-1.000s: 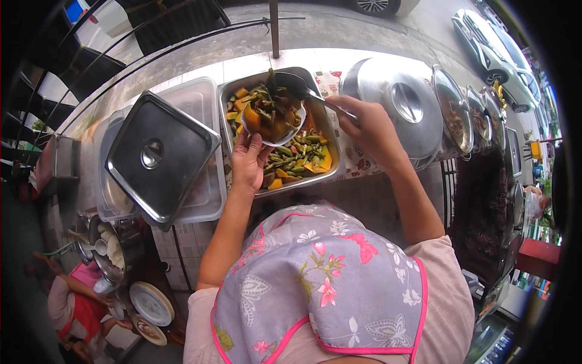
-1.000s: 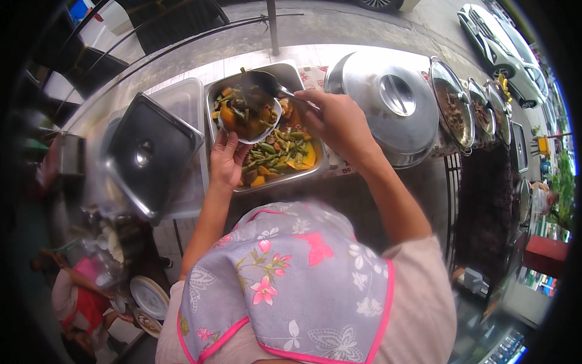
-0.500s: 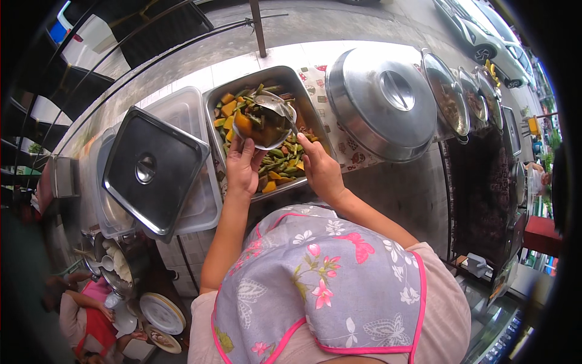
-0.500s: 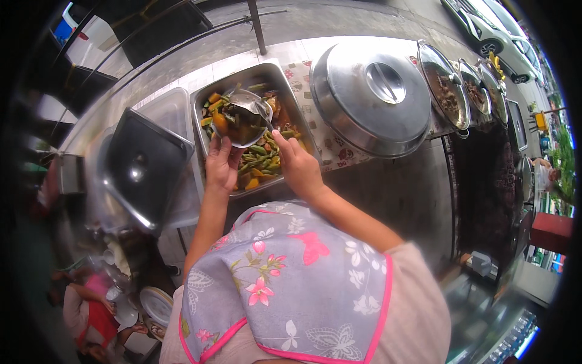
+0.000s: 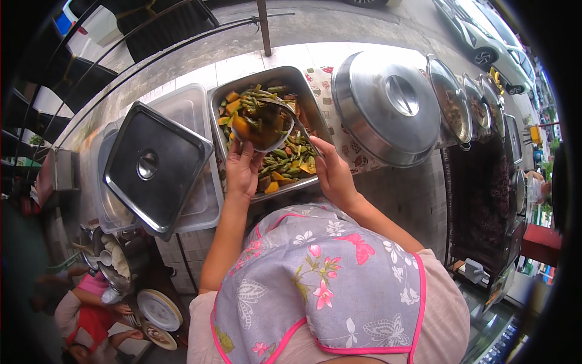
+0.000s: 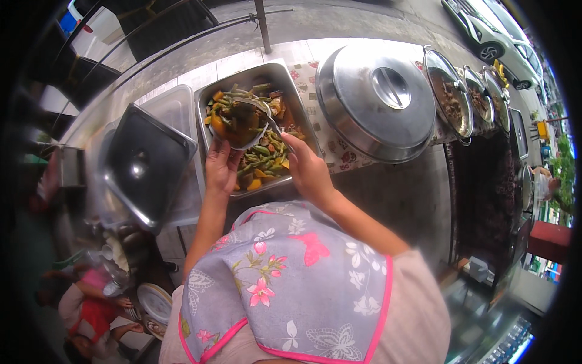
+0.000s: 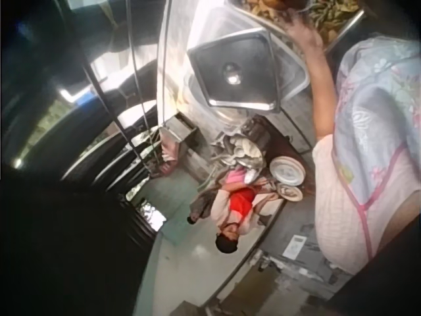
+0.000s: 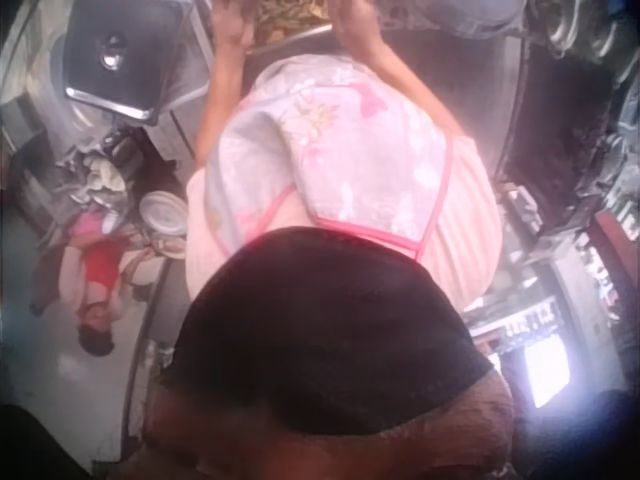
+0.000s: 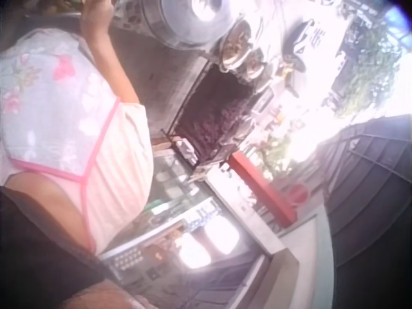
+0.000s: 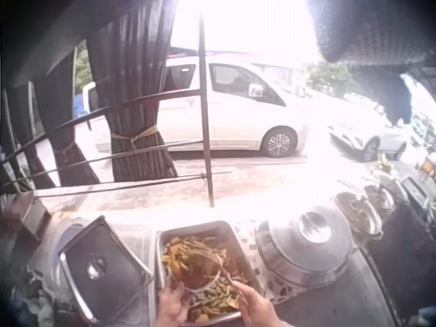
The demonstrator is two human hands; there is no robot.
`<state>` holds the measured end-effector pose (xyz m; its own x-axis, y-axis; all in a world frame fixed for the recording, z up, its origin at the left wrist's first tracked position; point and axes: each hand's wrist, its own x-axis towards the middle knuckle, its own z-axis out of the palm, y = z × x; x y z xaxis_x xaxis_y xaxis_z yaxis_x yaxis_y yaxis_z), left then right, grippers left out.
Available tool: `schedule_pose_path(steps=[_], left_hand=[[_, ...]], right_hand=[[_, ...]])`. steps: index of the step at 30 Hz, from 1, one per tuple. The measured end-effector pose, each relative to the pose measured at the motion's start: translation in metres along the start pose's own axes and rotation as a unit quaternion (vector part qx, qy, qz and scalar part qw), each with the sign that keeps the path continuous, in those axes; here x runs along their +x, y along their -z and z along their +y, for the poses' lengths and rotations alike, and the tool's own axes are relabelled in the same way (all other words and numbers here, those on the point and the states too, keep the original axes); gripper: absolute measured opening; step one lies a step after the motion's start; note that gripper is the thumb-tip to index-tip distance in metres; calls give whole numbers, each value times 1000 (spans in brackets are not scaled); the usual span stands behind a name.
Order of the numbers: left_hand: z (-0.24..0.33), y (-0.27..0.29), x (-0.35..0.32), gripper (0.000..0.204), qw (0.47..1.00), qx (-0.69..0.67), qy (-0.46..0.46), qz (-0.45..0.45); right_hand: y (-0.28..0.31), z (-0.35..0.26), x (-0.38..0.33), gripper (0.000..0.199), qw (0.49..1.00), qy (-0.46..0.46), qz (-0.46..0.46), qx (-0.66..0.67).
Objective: The person scoops cooked vegetables from a metal tray into a bowl using a spoon, and then places pieces of fried fish into a plastic bag.
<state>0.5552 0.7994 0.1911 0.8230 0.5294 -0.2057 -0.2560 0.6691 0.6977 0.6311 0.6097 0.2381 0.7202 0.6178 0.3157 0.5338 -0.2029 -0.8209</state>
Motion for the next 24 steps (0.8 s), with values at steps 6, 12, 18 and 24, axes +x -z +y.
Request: schedule_pose_path(steps=[6,12,18,24], left_hand=[[3,-1,2,33,1000,1,-3,5],[22,12,-11,30,998,24,-26,52],[32,20,-22,30,995,36,-42,87],[35,16,-24,31,996,29,-42,76]], right_hand=[[4,-1,3,37,1000,-19,2,20],[34,8,32,28,970,-127,-54,-202],[32,23,43,22,922,-107,-159,-336],[-4,46,81,16,930,-34,-113,-348]])
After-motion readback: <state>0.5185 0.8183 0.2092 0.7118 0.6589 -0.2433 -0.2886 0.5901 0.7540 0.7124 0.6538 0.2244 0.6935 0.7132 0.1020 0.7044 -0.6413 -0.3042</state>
